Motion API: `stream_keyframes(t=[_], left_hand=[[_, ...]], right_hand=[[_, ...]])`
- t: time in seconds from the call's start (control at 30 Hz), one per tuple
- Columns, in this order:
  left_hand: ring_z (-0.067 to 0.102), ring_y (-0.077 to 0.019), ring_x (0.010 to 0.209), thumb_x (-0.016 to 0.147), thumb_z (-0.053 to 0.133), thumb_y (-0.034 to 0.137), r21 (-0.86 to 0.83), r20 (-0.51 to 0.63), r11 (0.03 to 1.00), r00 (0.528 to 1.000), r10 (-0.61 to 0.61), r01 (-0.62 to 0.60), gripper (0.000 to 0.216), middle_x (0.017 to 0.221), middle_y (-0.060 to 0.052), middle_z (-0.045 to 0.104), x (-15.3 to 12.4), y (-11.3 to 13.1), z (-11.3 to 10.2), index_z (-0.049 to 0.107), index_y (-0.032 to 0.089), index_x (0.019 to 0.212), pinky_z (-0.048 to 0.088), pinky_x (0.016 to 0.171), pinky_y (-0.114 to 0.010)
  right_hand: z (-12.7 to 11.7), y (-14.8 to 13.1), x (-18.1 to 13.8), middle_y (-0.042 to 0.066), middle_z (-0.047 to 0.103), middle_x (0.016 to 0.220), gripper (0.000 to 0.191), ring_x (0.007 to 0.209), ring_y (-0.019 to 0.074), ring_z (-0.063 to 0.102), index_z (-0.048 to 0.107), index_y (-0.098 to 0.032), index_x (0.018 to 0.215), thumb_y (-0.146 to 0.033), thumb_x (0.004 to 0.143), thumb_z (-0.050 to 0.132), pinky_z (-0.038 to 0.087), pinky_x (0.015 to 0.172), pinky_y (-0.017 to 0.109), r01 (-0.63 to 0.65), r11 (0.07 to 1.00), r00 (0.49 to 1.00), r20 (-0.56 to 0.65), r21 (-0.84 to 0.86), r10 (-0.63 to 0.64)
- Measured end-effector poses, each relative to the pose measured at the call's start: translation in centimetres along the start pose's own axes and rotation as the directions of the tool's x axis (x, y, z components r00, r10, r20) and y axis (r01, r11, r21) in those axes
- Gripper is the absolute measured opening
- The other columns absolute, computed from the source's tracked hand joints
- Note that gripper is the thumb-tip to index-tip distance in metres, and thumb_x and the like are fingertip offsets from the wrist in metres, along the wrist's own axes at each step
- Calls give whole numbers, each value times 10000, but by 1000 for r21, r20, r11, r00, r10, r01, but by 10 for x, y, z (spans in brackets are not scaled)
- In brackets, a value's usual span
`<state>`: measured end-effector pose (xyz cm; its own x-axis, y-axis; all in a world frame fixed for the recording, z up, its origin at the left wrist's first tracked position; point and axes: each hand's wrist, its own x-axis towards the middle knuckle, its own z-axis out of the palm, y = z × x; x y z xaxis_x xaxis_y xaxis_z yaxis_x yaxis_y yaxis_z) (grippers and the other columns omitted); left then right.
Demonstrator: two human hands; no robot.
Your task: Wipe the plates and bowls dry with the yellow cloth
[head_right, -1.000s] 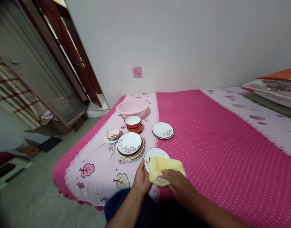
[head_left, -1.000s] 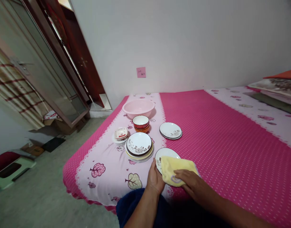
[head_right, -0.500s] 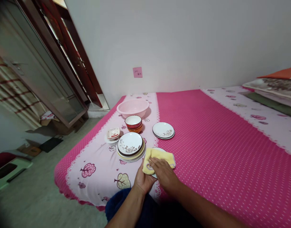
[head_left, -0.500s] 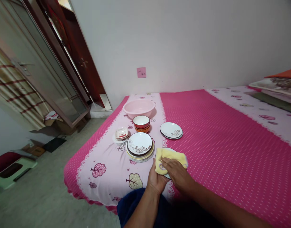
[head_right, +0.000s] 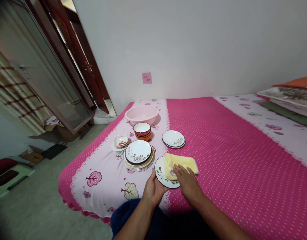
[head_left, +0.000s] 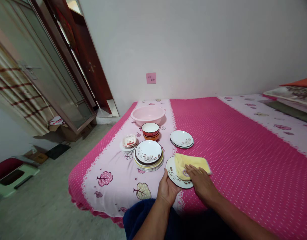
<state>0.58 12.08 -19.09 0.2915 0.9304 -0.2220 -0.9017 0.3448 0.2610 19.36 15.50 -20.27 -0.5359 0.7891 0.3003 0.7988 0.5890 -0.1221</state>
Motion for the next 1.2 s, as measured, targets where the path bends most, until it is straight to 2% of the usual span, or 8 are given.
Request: stream_keyframes(t=[0.17, 0.27, 0.47, 0.6, 0.7, 0.8, 0.97, 1.2], left_hand=[[545, -359, 1358, 1022, 380, 559, 25, 22, 1000, 1000, 4, -5, 629, 1369, -202, 673, -1, -1, 2, 590, 98, 1397, 391, 1122, -598], [530, -369, 1372, 1012, 387, 581, 37, 23, 999, 1000, 2, -2, 645, 1355, -208, 680, -1, -1, 3, 579, 113, 1412, 397, 1113, -610], [571, -372, 1325, 1003, 434, 564, 28, 10, 999, 1000, 21, -22, 631, 1335, -225, 684, -1, -4, 5, 615, 84, 1370, 409, 1125, -550], [658, -370, 1199, 974, 488, 600, 24, -14, 1000, 1000, -13, 13, 679, 1212, -253, 727, -1, -6, 4, 659, 24, 1289, 459, 1082, -506], [722, -295, 1027, 979, 511, 577, 11, -45, 1000, 999, 12, -11, 620, 1054, -195, 770, 0, -5, -1, 693, 38, 1224, 513, 1005, -423], [722, -224, 901, 1000, 515, 521, -5, -71, 998, 996, 58, -59, 516, 977, -137, 776, 2, -4, -5, 724, 75, 1156, 528, 942, -359], [694, -250, 1010, 1007, 520, 481, -9, -65, 998, 996, 64, -65, 421, 1123, -113, 767, 4, -4, -6, 731, 154, 1168, 512, 969, -430], [588, -350, 1279, 1026, 366, 558, 21, -18, 999, 999, 31, -30, 588, 1322, -182, 696, 2, -5, -1, 637, 155, 1358, 467, 1032, -563]], right_hand=[[1, -2, -25, 138, 592, 1491, 680, 1388, 298, 541, 606, -162, 1415, 65, 835, 334, 439, 1100, 561, -7, 1000, 999, -35, -12, 6], [2, -7, -33, 131, 615, 1469, 635, 1373, 299, 557, 623, -185, 1402, 20, 869, 346, 458, 1083, 550, 0, 1000, 998, -61, -2, 0], [-2, -31, -40, 123, 655, 1426, 551, 1338, 292, 587, 641, -182, 1382, -79, 943, 324, 471, 1065, 519, 82, 995, 993, -93, 59, -77], [-15, -54, -30, 114, 645, 1441, 508, 1263, 269, 624, 614, -206, 1415, -140, 958, 402, 508, 1005, 428, 143, 983, 988, -79, 115, -135], [-21, -64, -13, 115, 635, 1451, 525, 1159, 278, 651, 600, -217, 1432, -152, 927, 473, 540, 891, 394, 162, 977, 986, -64, 142, -154], [-21, -65, 5, 126, 644, 1434, 575, 1145, 292, 634, 580, -206, 1452, -100, 901, 456, 529, 884, 415, 141, 980, 989, -65, 144, -133], [-17, -58, 27, 123, 638, 1437, 573, 1183, 292, 595, 583, -194, 1443, -64, 908, 424, 506, 924, 419, 75, 991, 996, -55, 108, -70], [-16, -42, 40, 139, 642, 1428, 547, 1089, 314, 620, 602, -140, 1420, -50, 911, 422, 517, 899, 439, -27, 1000, 999, -18, 3, 27]])
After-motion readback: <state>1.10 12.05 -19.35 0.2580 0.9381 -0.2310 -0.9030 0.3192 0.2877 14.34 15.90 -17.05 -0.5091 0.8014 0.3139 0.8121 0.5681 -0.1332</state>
